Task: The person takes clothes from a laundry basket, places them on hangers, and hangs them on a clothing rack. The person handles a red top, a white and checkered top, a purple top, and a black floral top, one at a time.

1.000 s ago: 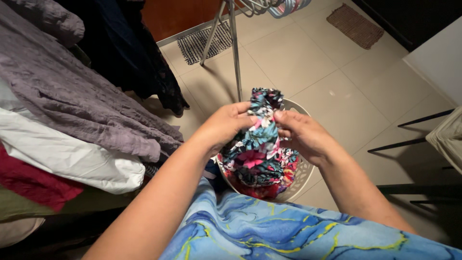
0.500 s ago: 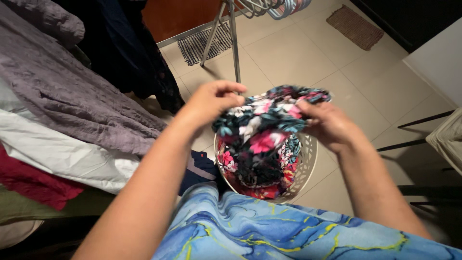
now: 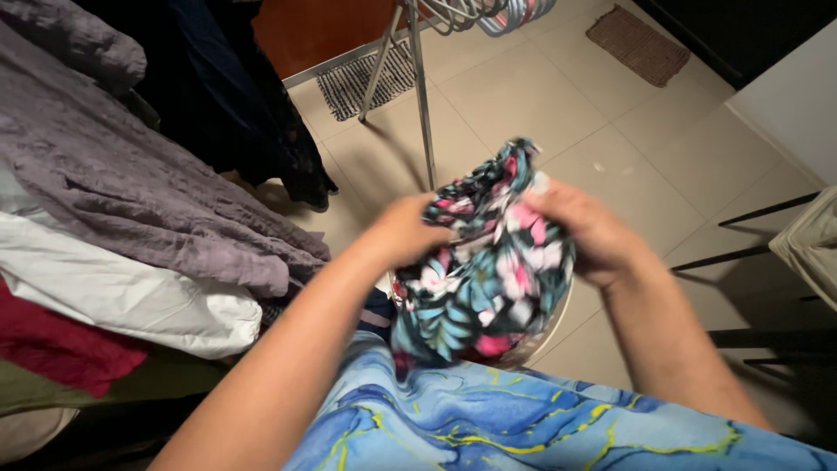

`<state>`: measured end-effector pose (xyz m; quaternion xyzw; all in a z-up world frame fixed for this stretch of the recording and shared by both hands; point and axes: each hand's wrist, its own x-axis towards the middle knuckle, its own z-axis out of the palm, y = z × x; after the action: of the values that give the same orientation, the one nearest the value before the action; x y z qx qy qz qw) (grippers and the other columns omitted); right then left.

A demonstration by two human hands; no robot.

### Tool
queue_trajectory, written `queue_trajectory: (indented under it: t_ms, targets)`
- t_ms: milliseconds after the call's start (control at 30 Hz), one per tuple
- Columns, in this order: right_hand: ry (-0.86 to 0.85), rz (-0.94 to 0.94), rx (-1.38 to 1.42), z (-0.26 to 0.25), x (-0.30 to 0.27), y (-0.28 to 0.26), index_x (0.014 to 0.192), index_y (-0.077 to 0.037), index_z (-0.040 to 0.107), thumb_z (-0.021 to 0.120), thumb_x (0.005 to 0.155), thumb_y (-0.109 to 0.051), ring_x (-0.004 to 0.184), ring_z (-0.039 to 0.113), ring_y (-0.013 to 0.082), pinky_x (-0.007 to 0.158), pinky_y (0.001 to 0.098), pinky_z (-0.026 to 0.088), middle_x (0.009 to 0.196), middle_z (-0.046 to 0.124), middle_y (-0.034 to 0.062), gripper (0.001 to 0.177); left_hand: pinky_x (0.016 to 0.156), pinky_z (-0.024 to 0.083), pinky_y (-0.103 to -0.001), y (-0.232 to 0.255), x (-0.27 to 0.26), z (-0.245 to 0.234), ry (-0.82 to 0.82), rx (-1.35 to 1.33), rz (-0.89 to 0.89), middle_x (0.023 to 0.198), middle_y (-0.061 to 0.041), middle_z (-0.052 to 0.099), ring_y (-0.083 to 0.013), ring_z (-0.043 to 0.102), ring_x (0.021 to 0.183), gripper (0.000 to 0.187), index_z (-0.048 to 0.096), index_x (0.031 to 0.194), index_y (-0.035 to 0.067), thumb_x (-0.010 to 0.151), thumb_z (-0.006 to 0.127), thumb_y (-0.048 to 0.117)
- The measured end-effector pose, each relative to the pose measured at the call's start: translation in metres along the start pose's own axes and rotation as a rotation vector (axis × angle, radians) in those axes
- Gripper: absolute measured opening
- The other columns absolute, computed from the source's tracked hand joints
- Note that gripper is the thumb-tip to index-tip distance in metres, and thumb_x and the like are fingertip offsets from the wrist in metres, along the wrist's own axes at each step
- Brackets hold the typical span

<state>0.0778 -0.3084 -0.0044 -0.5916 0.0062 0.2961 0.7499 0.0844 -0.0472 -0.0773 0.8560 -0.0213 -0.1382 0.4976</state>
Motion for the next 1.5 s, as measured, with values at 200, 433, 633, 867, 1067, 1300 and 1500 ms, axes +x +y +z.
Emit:
queue_trajectory:
  t_ms: [200,433,633,867,1067,1300,1500]
  targets:
    - [0.484,-0.017,-0.342,-0.103,-0.008,-0.022,0.119,-0.005,0.068,0.070,0.092,-0.016,0.081,0.066,0.0154,0.073,0.0310,0.056,0.093,0.070,0.0041,0.029,0.083,0.057,-0.038,-0.029,-0.010,-0.101,0.607,0.248,-0.024,0.102,-0.012,0.076,-0.0283,0.074,0.092,0.034,0.081,0.102,0.019,0.074,0.071,0.003]
    - [0.659,0.058,-0.236,-0.078,-0.011,-0.032,0.117,-0.012,0.068,0.061,0.097,-0.018,0.070,0.066,0.0218,0.053,0.0408,0.054,0.089,0.070,0.0062,0.022,0.097,0.056,-0.036,-0.041,-0.015,-0.113,0.611,0.117,0.245,0.114,-0.010,0.077,-0.0245,0.074,0.109,0.043,0.076,0.118,0.014,0.080,0.064,-0.003]
    - [-0.141,-0.217,-0.199,0.071,0.014,-0.004,0.117,0.000,0.070,0.064,0.097,-0.011,0.088,0.069,0.0157,0.080,0.0309,0.058,0.101,0.073,0.0076,0.024,0.095,0.053,-0.040,-0.029,-0.021,-0.001,-0.018,0.073,0.097,0.119,-0.015,0.073,-0.0275,0.068,0.112,0.072,0.055,0.141,0.019,0.073,0.077,0.008]
    - [-0.174,-0.320,-0.503,0.018,0.068,0.065,0.140,-0.005,0.055,0.072,0.086,-0.026,0.115,0.063,0.0208,0.101,0.0351,0.052,0.123,0.066,0.0112,0.060,0.094,0.053,-0.038,-0.042,-0.035,-0.062,-0.017,0.114,0.091,0.119,-0.014,0.075,-0.0250,0.070,0.110,0.039,0.067,0.124,0.011,0.091,0.062,0.032]
    - [-0.440,-0.059,-1.110,-0.035,0.093,0.241,0.135,0.000,0.052,0.087,0.071,-0.057,0.116,0.061,0.0355,0.100,0.0458,0.048,0.128,0.063,0.0250,0.092,0.096,0.054,-0.039,-0.033,-0.060,-0.176,0.347,0.418,-0.041,0.118,-0.016,0.075,-0.0274,0.071,0.110,0.042,0.069,0.121,0.007,0.087,0.068,0.031]
    - [-0.340,0.259,0.166,0.004,0.073,0.192,0.134,0.003,0.054,0.072,0.088,-0.038,0.112,0.065,0.0336,0.098,0.0478,0.053,0.124,0.067,0.0214,0.064,0.098,0.054,-0.041,-0.002,-0.068,-0.183,0.326,0.513,-0.189,0.117,-0.019,0.075,-0.0303,0.072,0.109,0.045,0.071,0.118,0.002,0.083,0.074,0.029]
    - [-0.372,0.060,0.519,0.041,0.077,0.096,0.134,0.005,0.057,0.059,0.103,-0.022,0.108,0.068,0.0321,0.096,0.0495,0.057,0.121,0.070,0.0183,0.041,0.100,0.055,-0.042,-0.013,-0.066,-0.131,-0.121,0.449,-0.440,0.116,-0.022,0.075,-0.0327,0.073,0.109,0.048,0.073,0.116,-0.001,0.079,0.079,0.028]
